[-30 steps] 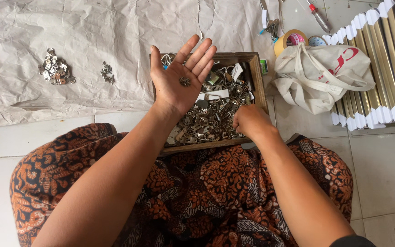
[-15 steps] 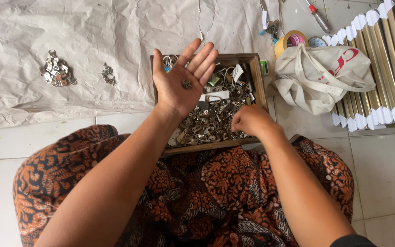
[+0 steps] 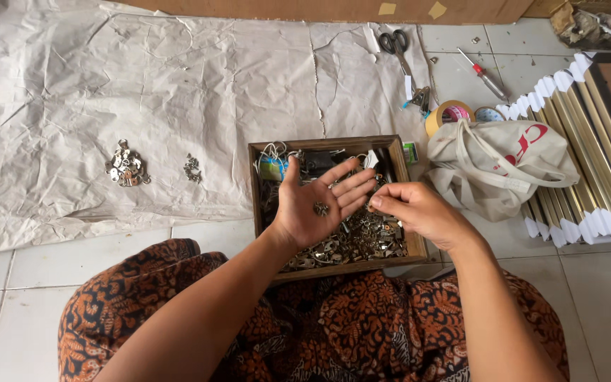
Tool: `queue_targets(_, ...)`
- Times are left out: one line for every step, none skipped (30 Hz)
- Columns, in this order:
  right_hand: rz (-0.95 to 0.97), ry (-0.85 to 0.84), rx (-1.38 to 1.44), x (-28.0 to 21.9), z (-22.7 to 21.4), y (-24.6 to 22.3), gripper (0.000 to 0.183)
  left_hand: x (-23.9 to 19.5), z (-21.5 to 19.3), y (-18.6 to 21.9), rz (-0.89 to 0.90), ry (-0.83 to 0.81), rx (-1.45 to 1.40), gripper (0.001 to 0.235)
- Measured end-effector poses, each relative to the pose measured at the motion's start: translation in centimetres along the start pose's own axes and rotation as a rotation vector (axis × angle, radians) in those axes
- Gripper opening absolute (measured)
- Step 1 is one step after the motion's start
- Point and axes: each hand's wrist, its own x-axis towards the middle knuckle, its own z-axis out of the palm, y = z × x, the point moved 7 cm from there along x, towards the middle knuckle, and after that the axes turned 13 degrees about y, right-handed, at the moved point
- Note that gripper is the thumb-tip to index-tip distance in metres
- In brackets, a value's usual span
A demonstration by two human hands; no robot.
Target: The person sits on the floor and sorts small metal pieces from a wooden box, picking them up one by one and placing them on a white cloth beside the box. The person occasionally sifts through the box contents to locate more pieces.
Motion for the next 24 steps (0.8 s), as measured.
queue_targets(-0.002, 0.001, 0.002, 0.4, 0.1, 0.5, 0.035, -0.4, 0.6, -0.2, 0.001, 0.0, 0.003, 0.124)
queue_targets(-0.053, -0.012, 0.008, 0.7, 0.3, 0.7, 0.035, -0.8, 1.2, -0.5, -0.019, -0.015, -0.014, 0.123)
queue_targets(-0.102, -0.025, 0.012, 1.0, 0.4, 0.9, 0.036, -1.2, 1.8, -0.9, -0.041, -0.03, -0.032, 0.122)
queue_targets(-0.102, -0.024, 0.013, 0.4, 1.0, -0.3, 0.036, -0.9, 1.6, -1.1, -0.041, -0.03, -0.032, 0.122)
queue_targets(-0.153, -0.01, -0.015, -0.2, 1.5, -1.8, 0.029, -0.7, 1.4, -1.3, -0.042, -0.037, -0.016, 0.125)
queue_targets(-0.204, 0.004, -0.044, -0.8, 2.1, -3.3, 0.022, -0.6, 1.2, -1.5, -0.044, -0.045, 0.0, 0.128)
queue_targets(-0.203, 0.005, -0.043, -1.1, 2.7, -3.6, 0.022, 0.0, 0.5, -1.5, -0.045, -0.044, 0.0, 0.128)
queue_targets(-0.241, 0.041, -0.044, -1.3, 3.2, -4.2, 0.024, 0.5, -0.1, -1.6, -0.067, -0.073, 0.011, 0.129)
queue_targets(-0.278, 0.077, -0.046, -1.7, 3.6, -4.7, 0.025, 1.0, -0.7, -1.8, -0.09, -0.102, 0.021, 0.13)
queue_targets(-0.275, 0.078, -0.046, -1.9, 2.8, -4.5, 0.025, 0.7, -0.3, -2.0, -0.092, -0.101, 0.02, 0.13)
queue_targets(-0.25, 0.165, -0.06, -1.9, 1.6, -4.2, 0.029, 0.2, 0.2, -2.2, -0.103, -0.122, 0.015, 0.133)
queue_targets(-0.225, 0.253, -0.075, -2.1, 0.3, -3.9, 0.032, -0.2, 0.6, -2.4, -0.114, -0.143, 0.009, 0.137)
queue_targets(-0.225, 0.254, -0.075, -2.5, -0.6, -3.6, 0.032, -0.8, 1.3, -2.5, -0.115, -0.144, 0.009, 0.137)
queue_targets(-0.224, 0.374, -0.065, -3.1, -2.2, -3.4, 0.035, -1.6, 2.3, -2.6, -0.113, -0.197, 0.024, 0.136)
queue_targets(-0.22, 0.493, -0.056, -3.8, -3.9, -3.1, 0.038, -2.4, 3.3, -2.9, -0.112, -0.25, 0.036, 0.135)
queue_targets(-0.219, 0.494, -0.057, -3.0, -5.1, -1.9, 0.038, -2.4, 3.3, -2.8, -0.113, -0.25, 0.035, 0.135)
queue_targets(-0.199, 0.559, -0.172, -2.4, -6.8, -0.5, 0.035, -2.5, 3.5, -2.8, -0.115, -0.278, 0.034, 0.134)
queue_targets(-0.177, 0.623, -0.288, -1.8, -8.5, 0.8, 0.033, -2.7, 3.7, -2.7, -0.116, -0.306, 0.034, 0.134)
queue_targets(-0.173, 0.627, -0.29, -2.1, -9.0, 1.0, 0.033, -2.7, 4.0, -2.8, -0.122, -0.308, 0.032, 0.134)
queue_targets(-0.104, 0.635, -0.412, -2.3, -9.5, 1.6, 0.031, -2.6, 3.9, -2.6, -0.103, -0.253, -0.002, 0.132)
queue_targets(-0.031, 0.642, -0.532, -2.7, -10.0, 2.3, 0.029, -2.4, 3.7, -2.5, -0.086, -0.196, -0.036, 0.132)
queue_targets(-0.024, 0.647, -0.533, -3.5, -9.5, 0.9, 0.029, -2.0, 3.2, -2.4, -0.095, -0.196, -0.037, 0.132)
queue_targets(0.022, 0.575, -0.589, -4.2, -8.5, -0.1, 0.033, -1.2, 1.9, -1.9, -0.015, -0.1, -0.052, 0.128)
queue_targets(0.067, 0.503, -0.643, -4.8, -7.6, -1.0, 0.036, -0.6, 0.5, -1.4, 0.065, -0.003, -0.065, 0.125)
